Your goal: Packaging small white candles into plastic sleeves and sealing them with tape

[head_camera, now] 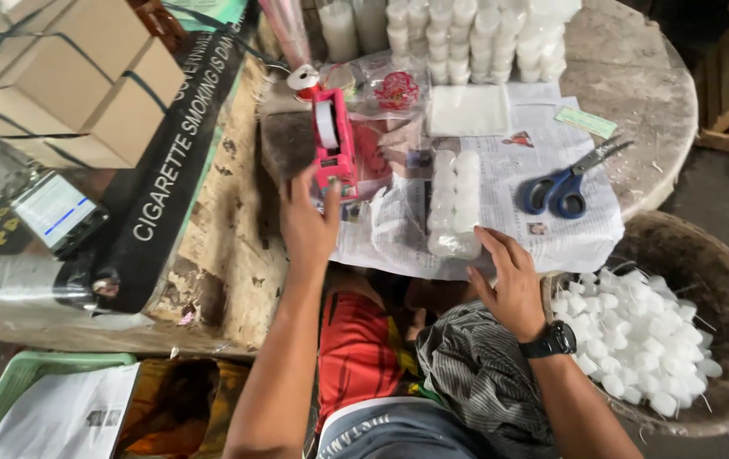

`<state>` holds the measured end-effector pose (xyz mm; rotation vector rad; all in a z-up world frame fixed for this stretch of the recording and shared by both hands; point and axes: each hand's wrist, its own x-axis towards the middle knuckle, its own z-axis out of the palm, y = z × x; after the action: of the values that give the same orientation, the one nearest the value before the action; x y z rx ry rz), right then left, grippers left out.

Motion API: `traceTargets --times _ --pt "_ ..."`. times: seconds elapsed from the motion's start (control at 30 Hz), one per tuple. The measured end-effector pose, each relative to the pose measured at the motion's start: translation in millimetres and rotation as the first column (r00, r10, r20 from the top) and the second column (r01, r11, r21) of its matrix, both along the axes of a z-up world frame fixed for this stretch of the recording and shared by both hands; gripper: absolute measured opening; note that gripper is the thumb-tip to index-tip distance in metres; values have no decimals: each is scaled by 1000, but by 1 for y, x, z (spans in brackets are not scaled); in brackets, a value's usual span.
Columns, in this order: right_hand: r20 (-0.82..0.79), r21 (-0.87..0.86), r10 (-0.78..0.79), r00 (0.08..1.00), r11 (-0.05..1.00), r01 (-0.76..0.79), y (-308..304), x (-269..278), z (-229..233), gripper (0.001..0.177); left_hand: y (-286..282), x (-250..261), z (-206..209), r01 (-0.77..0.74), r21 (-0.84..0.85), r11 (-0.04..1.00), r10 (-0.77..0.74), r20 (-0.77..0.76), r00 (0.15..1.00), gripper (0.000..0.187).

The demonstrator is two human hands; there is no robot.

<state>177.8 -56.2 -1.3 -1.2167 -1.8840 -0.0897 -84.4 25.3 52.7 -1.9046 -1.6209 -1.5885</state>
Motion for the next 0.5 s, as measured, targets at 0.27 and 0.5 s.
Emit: traceTargets --times 0.27,0.5 --pt "35 -13 10 999 1000 -10 -3 -2 7 46 72 -39 -17 84 -346 934 -3 228 974 41" --pt "-9 -54 -33 999 998 32 -4 -6 6 44 112 -28 -18 -165 -566 808 92 -157 983 52"
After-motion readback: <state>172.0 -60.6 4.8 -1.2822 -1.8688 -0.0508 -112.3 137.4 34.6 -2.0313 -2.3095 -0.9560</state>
